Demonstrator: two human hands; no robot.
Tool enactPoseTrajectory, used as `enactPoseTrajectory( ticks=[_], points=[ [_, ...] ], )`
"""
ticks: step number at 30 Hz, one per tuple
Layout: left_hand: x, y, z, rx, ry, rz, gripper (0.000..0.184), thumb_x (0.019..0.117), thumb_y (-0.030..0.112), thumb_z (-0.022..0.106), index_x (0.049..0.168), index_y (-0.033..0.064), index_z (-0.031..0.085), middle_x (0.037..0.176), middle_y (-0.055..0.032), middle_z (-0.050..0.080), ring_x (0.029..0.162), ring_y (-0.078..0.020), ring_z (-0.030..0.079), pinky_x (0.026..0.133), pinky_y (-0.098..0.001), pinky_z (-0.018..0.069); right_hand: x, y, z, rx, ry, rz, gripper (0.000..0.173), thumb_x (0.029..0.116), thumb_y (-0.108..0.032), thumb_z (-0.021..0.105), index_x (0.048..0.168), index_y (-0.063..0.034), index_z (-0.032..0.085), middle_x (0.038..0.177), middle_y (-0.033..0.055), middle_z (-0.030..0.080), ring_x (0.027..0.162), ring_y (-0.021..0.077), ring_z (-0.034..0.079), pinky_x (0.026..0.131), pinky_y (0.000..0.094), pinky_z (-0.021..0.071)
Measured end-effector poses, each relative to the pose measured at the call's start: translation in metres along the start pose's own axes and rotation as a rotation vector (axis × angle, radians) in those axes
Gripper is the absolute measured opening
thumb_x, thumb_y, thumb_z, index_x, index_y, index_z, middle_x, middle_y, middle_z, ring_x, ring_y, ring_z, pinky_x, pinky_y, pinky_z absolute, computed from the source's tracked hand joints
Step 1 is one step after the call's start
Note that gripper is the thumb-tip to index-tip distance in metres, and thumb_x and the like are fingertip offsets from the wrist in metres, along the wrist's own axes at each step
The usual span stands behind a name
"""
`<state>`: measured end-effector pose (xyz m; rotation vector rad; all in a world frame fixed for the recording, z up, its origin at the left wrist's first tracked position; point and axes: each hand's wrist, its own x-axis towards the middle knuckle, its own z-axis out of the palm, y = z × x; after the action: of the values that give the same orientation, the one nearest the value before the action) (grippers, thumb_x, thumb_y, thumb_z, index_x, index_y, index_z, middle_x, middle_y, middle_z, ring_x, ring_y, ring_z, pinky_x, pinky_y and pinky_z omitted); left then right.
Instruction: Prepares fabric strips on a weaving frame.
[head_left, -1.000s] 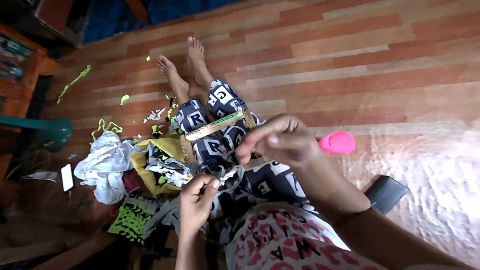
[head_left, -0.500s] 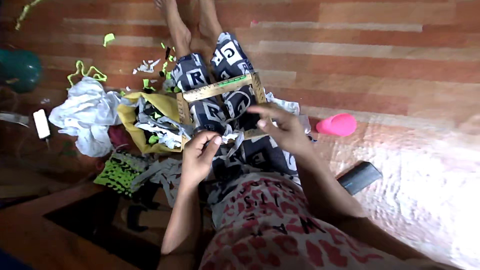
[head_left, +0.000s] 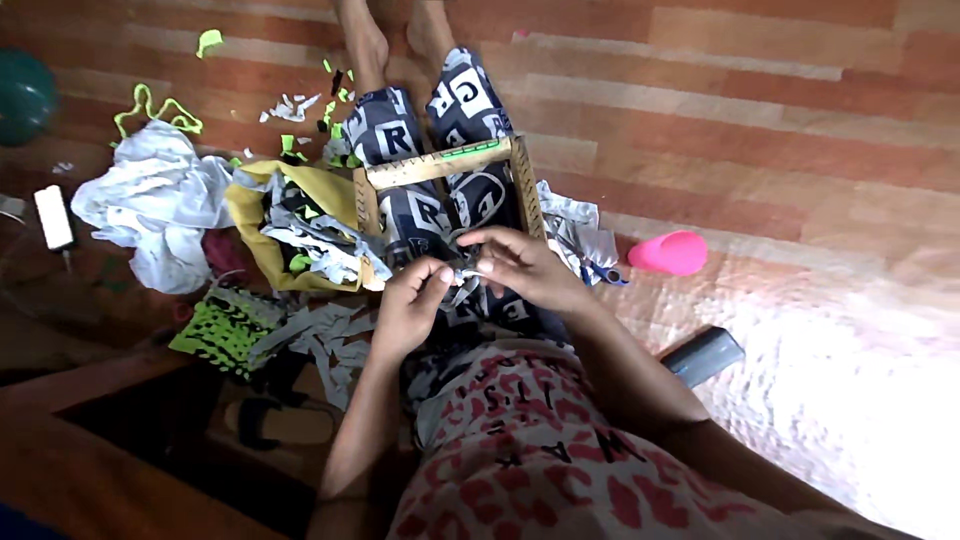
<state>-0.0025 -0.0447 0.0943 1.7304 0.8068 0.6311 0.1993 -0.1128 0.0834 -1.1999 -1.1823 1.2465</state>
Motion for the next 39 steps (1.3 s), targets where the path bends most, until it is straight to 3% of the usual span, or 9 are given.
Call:
enactPoseTrajectory(
  ticks=[3, 5, 9, 13, 17, 20, 23, 31, 39],
  points=[
    [0.001, 0.003, 0.002, 0.012, -0.021, -0.019, 0.019, 0.1034, 0.012, 0.051, 0.091, 0.0047, 0.065, 0.078, 0.0069, 0.059, 0.067, 0.006, 0.052, 0.063, -0.011, 0.0448, 0.0, 0.006, 0.004, 0.057, -0.047, -0.067, 0.027, 0.0993, -0.017, 0.06, 0.119, 0.0009, 0.063, 0.092, -0.0027, 0.065, 0.072, -0.0031, 0.058, 0.064, 0.0148, 0.0509],
    [0.001, 0.006, 0.002, 0.012, -0.03, -0.039, 0.023, 0.1047, 0.013, 0.049, 0.089, 0.0061, 0.064, 0.075, 0.0078, 0.056, 0.064, 0.006, 0.05, 0.061, -0.0105, 0.043, -0.001, 0.006, 0.006, 0.102, -0.028, -0.037, 0.012, 0.099, -0.012, 0.058, 0.103, -0.0032, 0.066, 0.083, -0.0075, 0.064, 0.067, -0.0054, 0.056, 0.061, 0.0131, 0.0493],
    [0.0, 0.007, 0.005, -0.013, -0.059, -0.02, 0.021, 0.1042, 0.012, 0.048, 0.089, 0.0064, 0.062, 0.074, 0.0081, 0.056, 0.063, 0.0067, 0.049, 0.06, -0.0096, 0.0424, -0.003, -0.001, 0.009, 0.139, 0.008, 0.077, 0.018, 0.1009, -0.011, 0.051, 0.088, -0.0107, 0.064, 0.066, -0.0128, 0.052, 0.056, -0.0068, 0.046, 0.053, 0.0109, 0.0397],
    [-0.001, 0.006, 0.003, -0.091, -0.085, 0.068, 0.022, 0.0972, 0.01, 0.064, 0.117, 0.0009, 0.063, 0.103, 0.0025, 0.067, 0.087, 0.0022, 0.065, 0.077, -0.0159, 0.0567, -0.006, -0.009, 0.011, 0.23, 0.035, 0.179, 0.023, 0.1032, -0.011, 0.047, 0.087, -0.0111, 0.063, 0.063, -0.0101, 0.05, 0.052, -0.0034, 0.044, 0.051, 0.0127, 0.0401],
    [0.001, 0.005, 0.004, -0.024, -0.007, 0.133, 0.011, 0.0938, 0.006, 0.069, 0.104, 0.0006, 0.07, 0.097, 0.0002, 0.066, 0.084, 0.0017, 0.063, 0.075, -0.0135, 0.0545, -0.005, -0.007, 0.014, 0.148, 0.065, 0.164, 0.022, 0.1042, -0.013, 0.049, 0.089, -0.0093, 0.065, 0.065, -0.0101, 0.053, 0.053, -0.0051, 0.045, 0.05, 0.0113, 0.0399],
    [0.003, 0.005, 0.005, 0.023, 0.056, 0.118, 0.01, 0.0972, 0.008, 0.064, 0.096, 0.0004, 0.07, 0.092, 0.0016, 0.067, 0.085, 0.0042, 0.062, 0.077, -0.0129, 0.0527, -0.003, 0.004, 0.013, -0.093, 0.158, -0.025, 0.023, 0.1033, -0.017, 0.052, 0.115, -0.0026, 0.066, 0.1, -0.0016, 0.064, 0.084, -0.0017, 0.059, 0.075, 0.0172, 0.0516],
    [0.002, 0.006, 0.005, 0.029, 0.077, 0.082, 0.009, 0.0974, 0.008, 0.063, 0.095, 0.0013, 0.069, 0.092, 0.0032, 0.066, 0.084, 0.0051, 0.061, 0.077, -0.0123, 0.0522, -0.002, 0.01, 0.007, -0.209, 0.193, -0.25, 0.029, 0.1025, -0.022, 0.056, 0.119, -0.0008, 0.067, 0.117, 0.0066, 0.061, 0.104, 0.0051, 0.059, 0.09, 0.0211, 0.0512],
    [0.001, 0.008, 0.008, 0.039, 0.071, 0.01, 0.007, 0.0966, 0.009, 0.066, 0.095, 0.003, 0.068, 0.085, 0.0046, 0.066, 0.075, 0.0056, 0.06, 0.07, -0.0122, 0.0512, -0.001, 0.002, 0.01, -0.25, 0.125, -0.401, 0.007, 0.0918, -0.003, 0.07, 0.093, 0.0028, 0.073, 0.095, 0.0076, 0.07, 0.093, 0.0069, 0.066, 0.085, 0.0194, 0.0558],
    [0.008, 0.011, 0.0, 0.039, -0.147, 0.159, 0.01, 0.0948, 0.008, 0.065, 0.09, 0.0001, 0.07, 0.085, 0.0007, 0.064, 0.074, 0.0038, 0.058, 0.069, -0.0113, 0.0501, -0.004, -0.002, 0.013, -0.246, 0.232, -0.35, 0.014, 0.098, -0.005, 0.055, 0.09, -0.0001, 0.065, 0.094, 0.0035, 0.062, 0.091, 0.0019, 0.059, 0.082, 0.0155, 0.0505]
  ],
)
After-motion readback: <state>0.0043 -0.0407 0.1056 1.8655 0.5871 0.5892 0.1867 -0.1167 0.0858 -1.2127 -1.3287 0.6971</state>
